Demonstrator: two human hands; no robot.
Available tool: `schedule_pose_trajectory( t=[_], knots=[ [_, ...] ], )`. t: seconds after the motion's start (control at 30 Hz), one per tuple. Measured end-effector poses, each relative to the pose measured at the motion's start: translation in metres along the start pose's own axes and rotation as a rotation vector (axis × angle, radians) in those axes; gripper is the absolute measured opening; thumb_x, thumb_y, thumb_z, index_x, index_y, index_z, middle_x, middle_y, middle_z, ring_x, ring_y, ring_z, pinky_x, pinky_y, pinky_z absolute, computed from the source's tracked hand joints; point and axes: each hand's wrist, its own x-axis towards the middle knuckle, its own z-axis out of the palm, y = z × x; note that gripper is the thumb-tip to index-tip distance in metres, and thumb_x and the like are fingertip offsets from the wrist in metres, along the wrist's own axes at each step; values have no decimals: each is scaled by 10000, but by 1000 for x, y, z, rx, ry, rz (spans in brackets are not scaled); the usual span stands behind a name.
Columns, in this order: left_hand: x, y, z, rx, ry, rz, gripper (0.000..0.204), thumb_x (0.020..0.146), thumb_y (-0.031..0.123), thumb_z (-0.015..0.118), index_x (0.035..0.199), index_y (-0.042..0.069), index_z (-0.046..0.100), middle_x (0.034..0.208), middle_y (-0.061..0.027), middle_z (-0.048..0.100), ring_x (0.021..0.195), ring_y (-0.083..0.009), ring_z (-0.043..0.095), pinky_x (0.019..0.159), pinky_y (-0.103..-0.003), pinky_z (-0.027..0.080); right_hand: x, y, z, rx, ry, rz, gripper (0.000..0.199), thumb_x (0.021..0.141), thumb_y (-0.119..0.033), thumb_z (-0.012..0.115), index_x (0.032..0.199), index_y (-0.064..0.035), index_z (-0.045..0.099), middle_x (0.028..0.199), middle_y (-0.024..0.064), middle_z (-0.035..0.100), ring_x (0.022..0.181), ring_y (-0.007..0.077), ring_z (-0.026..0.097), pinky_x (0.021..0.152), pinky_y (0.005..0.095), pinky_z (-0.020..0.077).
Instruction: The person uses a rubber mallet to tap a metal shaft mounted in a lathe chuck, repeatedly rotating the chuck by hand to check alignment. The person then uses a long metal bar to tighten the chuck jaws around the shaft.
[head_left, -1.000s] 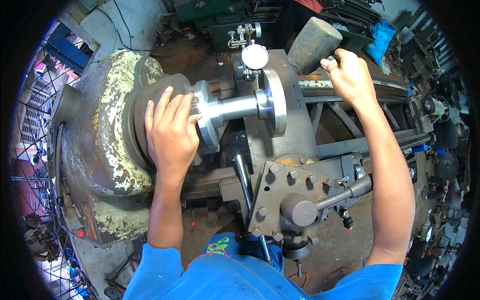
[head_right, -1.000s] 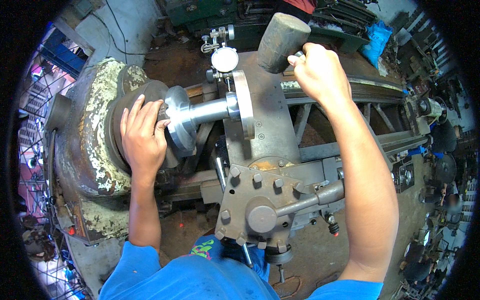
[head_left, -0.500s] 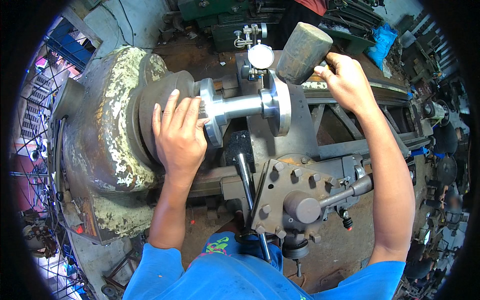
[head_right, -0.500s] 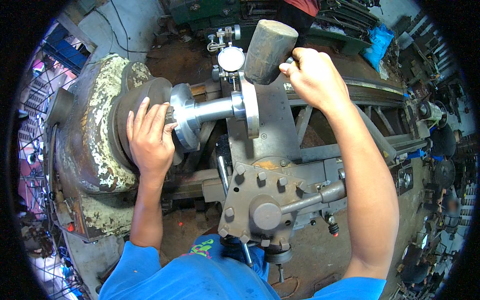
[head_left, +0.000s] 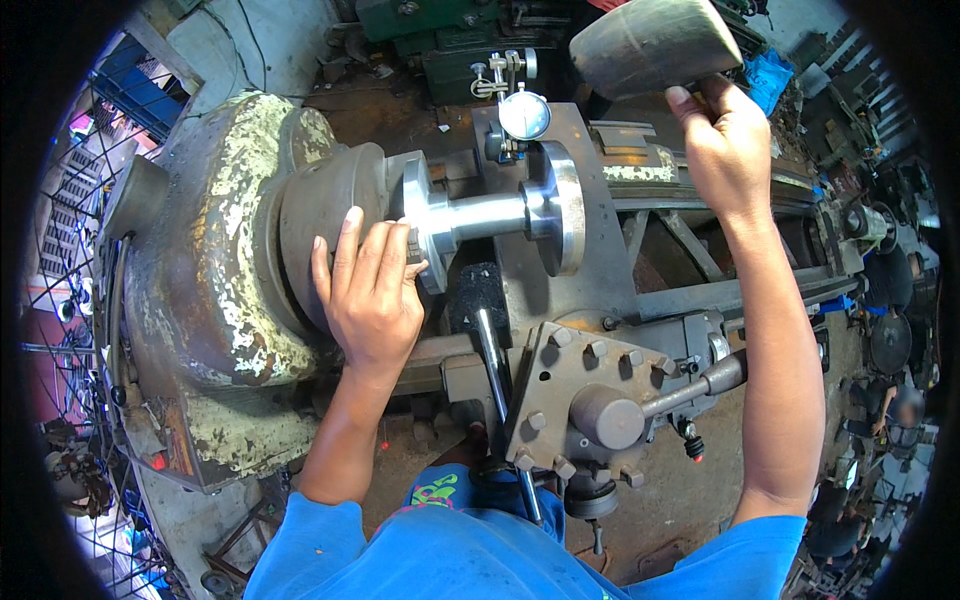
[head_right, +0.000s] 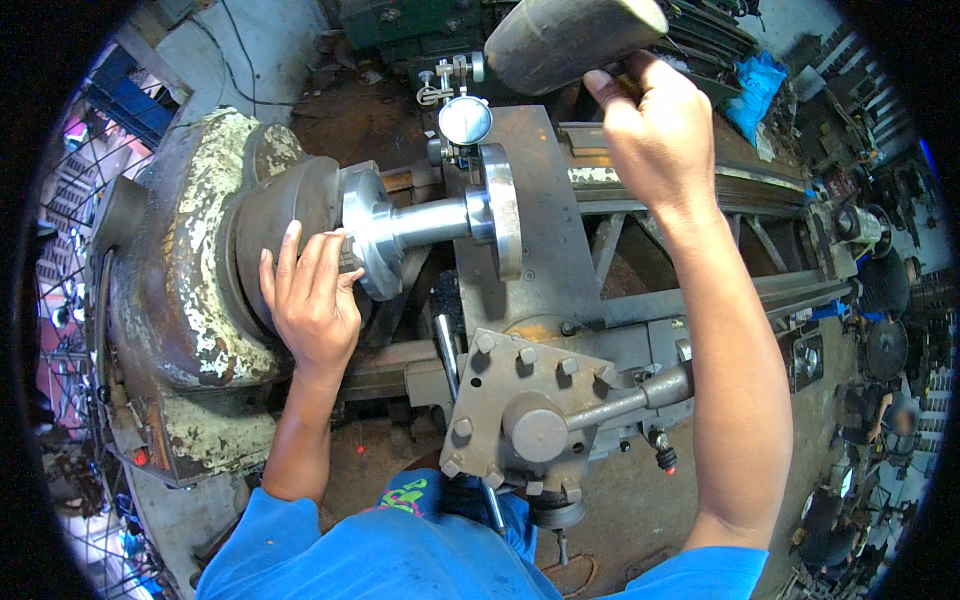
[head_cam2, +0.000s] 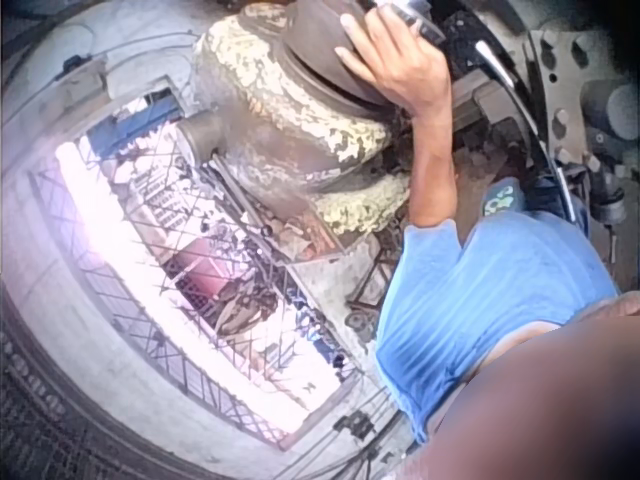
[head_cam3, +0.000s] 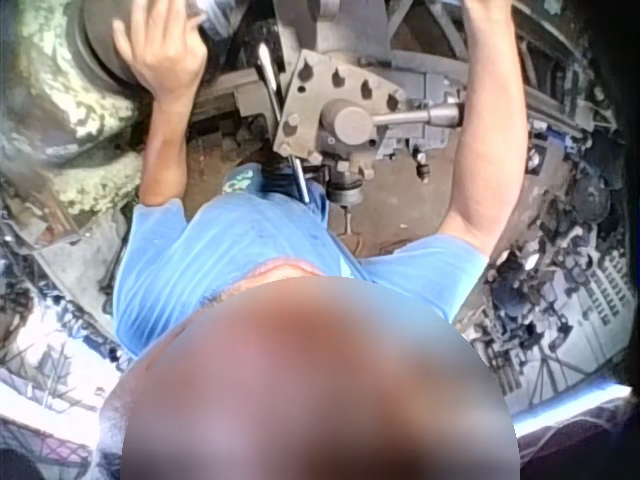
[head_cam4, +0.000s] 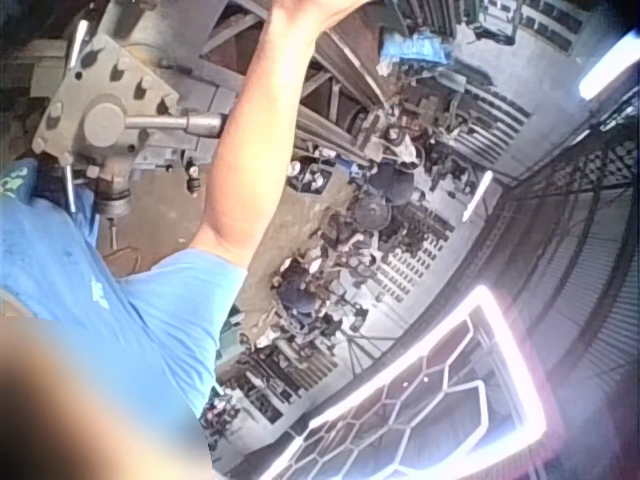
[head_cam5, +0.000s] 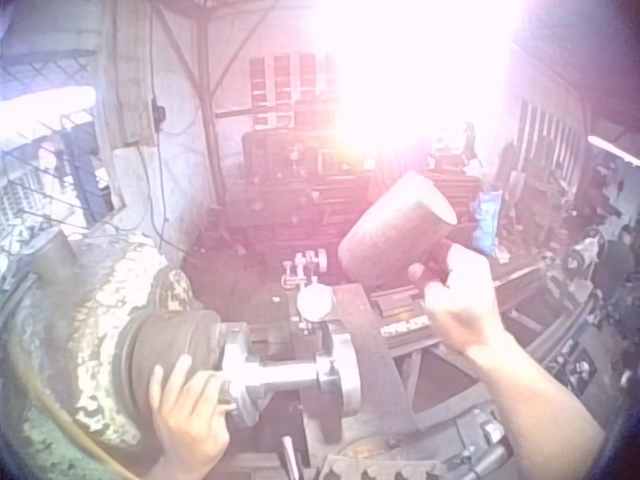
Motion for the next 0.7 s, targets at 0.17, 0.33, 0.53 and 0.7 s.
schedule_pose_trajectory(
  t=[0.17,0.33,0.53,0.7],
  knots=[
    [-1,-9,6,22,50,65,443,784,109,737,1226,113,714,1224,-37,688,1332,-289,543,1151,-540,313,-10,-3,5,-246,-233,8,205,913,-196,672,1024,-35,731,916,221,724,861,382,712,777,436,557],
    [3,-4,-3,-67,-16,-10,419,811,93,707,1230,114,713,1236,-46,682,1338,-295,535,1150,-538,314,-10,-3,4,-161,-109,49,243,918,-216,666,1005,5,716,924,232,719,894,406,699,797,447,548],
    [24,-6,-8,-78,-31,18,405,824,89,691,1229,103,709,1231,-68,688,1326,-302,545,1149,-525,324,-7,6,-6,-309,-137,198,286,922,-252,668,957,30,692,914,263,698,900,445,680,786,472,534],
    [36,-12,-5,-125,-53,11,376,839,105,697,1215,97,714,1225,-84,700,1311,-297,562,1150,-511,331,-8,14,-1,-330,-162,206,321,930,-285,666,916,36,674,889,273,688,877,445,677,771,477,531]
  ],
)
